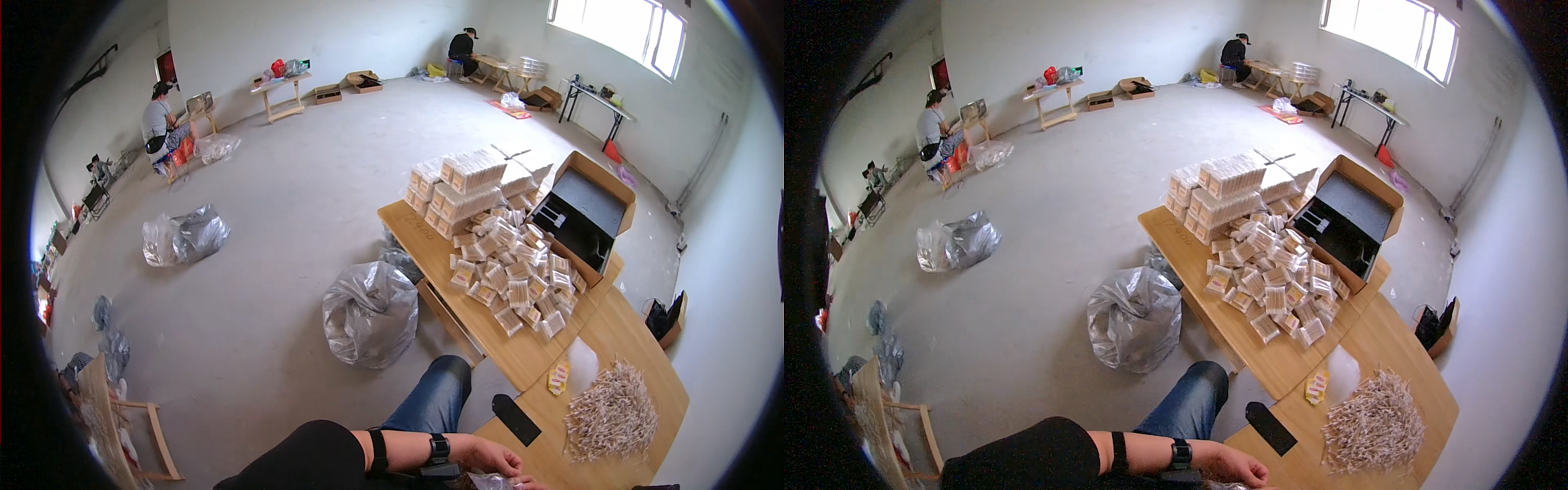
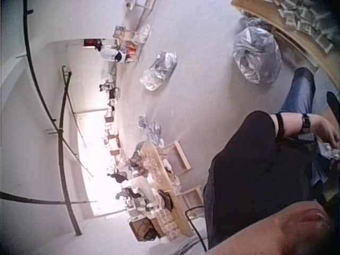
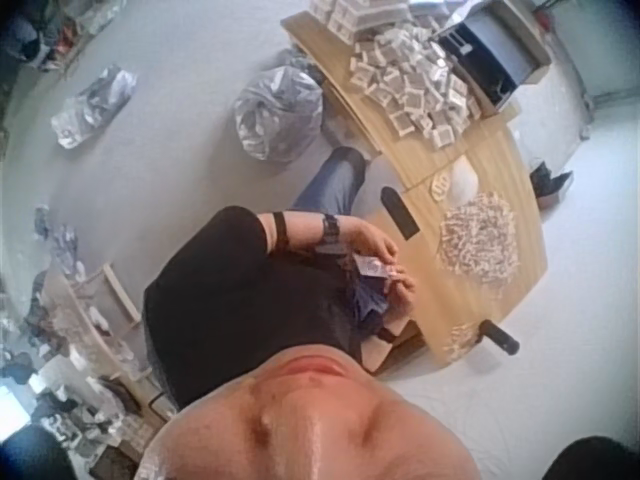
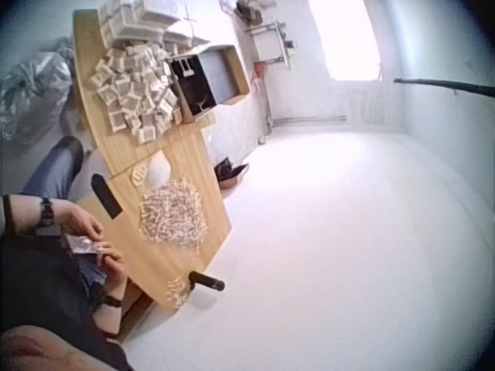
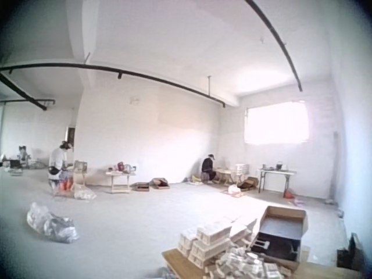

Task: Organizing and packaging cotton swabs into plastic bags.

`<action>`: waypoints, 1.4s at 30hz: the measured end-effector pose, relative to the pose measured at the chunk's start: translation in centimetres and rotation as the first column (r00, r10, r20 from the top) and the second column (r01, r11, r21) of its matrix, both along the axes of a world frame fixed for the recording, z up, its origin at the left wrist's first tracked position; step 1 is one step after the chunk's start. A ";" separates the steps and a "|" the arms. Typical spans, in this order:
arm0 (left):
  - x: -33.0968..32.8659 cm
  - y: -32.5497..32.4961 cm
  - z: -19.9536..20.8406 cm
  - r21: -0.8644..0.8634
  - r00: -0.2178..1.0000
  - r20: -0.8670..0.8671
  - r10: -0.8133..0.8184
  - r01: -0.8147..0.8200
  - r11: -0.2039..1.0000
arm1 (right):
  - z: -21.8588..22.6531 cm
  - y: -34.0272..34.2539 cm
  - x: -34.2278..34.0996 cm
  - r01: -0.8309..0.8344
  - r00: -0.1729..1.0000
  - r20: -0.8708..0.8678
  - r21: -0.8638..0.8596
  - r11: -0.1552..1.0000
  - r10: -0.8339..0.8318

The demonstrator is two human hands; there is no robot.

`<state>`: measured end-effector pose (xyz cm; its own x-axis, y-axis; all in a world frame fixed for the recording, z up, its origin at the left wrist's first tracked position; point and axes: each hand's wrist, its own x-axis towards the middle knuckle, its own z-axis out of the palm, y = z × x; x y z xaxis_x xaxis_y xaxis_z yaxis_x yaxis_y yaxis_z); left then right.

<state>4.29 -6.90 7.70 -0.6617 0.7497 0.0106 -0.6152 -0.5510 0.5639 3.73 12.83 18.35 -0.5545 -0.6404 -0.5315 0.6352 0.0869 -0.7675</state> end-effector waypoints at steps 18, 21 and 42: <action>0.5 -5.3 0.7 -0.743 0.828 -0.551 -0.109 -0.427 0.515 | -5.9 -2.0 -1.9 -0.044 0.894 -0.441 0.105 0.994 0.086; -1.3 -7.9 0.5 -0.752 0.752 -0.647 -0.131 -0.600 0.273 | -11.0 1.5 -4.5 0.331 0.752 -0.654 0.267 0.905 -0.082; -8.4 -8.9 -3.9 -0.571 0.584 -0.535 -0.610 -0.782 -0.248 | -17.6 4.7 -6.6 0.851 0.224 -0.857 0.404 0.335 0.464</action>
<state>-4.09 -15.83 3.80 -0.9708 0.2258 -0.0810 0.1933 0.9364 0.2930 -2.89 17.49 0.74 -0.9217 -0.0366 0.3862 -0.1482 0.9532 -0.2634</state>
